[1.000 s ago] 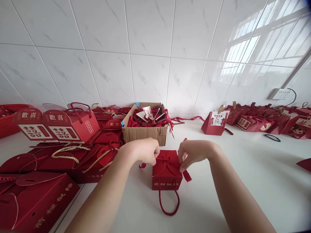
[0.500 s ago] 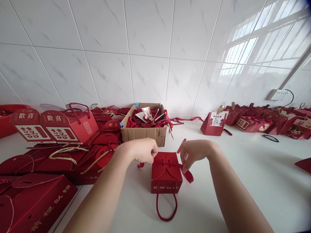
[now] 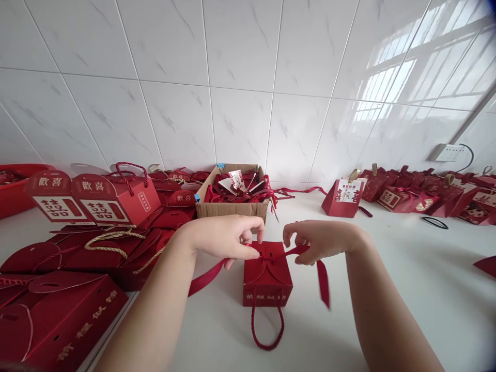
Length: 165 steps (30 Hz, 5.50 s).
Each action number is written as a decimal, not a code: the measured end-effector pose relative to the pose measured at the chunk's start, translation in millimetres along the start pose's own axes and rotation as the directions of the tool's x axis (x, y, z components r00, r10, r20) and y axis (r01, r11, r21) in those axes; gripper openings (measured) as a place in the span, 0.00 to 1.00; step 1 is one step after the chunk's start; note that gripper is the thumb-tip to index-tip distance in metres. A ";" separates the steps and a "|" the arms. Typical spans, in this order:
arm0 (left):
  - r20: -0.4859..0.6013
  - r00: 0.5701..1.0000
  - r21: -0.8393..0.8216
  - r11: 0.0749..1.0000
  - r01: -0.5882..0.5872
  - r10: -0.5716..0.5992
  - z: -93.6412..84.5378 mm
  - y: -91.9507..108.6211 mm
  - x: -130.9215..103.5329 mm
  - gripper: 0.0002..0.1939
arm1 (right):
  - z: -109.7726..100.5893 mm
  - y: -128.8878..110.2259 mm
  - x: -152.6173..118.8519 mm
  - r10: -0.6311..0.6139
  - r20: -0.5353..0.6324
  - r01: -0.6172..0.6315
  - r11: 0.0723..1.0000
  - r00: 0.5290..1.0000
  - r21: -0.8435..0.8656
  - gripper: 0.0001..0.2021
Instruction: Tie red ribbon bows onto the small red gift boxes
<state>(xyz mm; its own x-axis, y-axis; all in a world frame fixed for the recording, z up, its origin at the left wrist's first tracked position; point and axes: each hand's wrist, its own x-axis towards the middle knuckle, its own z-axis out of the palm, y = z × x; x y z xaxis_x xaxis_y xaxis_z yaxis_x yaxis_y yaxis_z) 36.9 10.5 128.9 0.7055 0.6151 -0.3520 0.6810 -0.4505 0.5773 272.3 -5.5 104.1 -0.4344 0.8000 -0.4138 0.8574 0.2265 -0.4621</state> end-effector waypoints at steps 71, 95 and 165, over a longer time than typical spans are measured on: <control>-0.861 0.506 -0.285 0.764 -0.579 0.062 10.1 13.8 7.7 0.13 | 13.9 -32.1 -14.7 0.041 -0.963 0.887 0.381 0.267 0.262 0.05; -0.535 0.844 -0.017 0.999 0.036 -0.039 9.7 1.3 -1.5 0.21 | -8.9 12.4 -23.2 0.199 -0.870 -0.120 0.980 0.451 0.162 0.17; -0.171 0.950 0.379 0.872 0.309 -0.263 11.6 -1.0 21.6 0.10 | 84.7 23.2 32.6 -0.321 -0.514 0.606 0.390 0.795 0.693 0.11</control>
<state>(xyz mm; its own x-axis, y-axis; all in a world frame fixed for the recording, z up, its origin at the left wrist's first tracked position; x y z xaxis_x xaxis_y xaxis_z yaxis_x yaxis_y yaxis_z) 53.8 16.7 112.2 0.4575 0.8132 -0.3599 0.8867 -0.4477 0.1157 254.6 -21.1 13.4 -0.4790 0.8492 0.2224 -0.1197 0.1878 -0.9749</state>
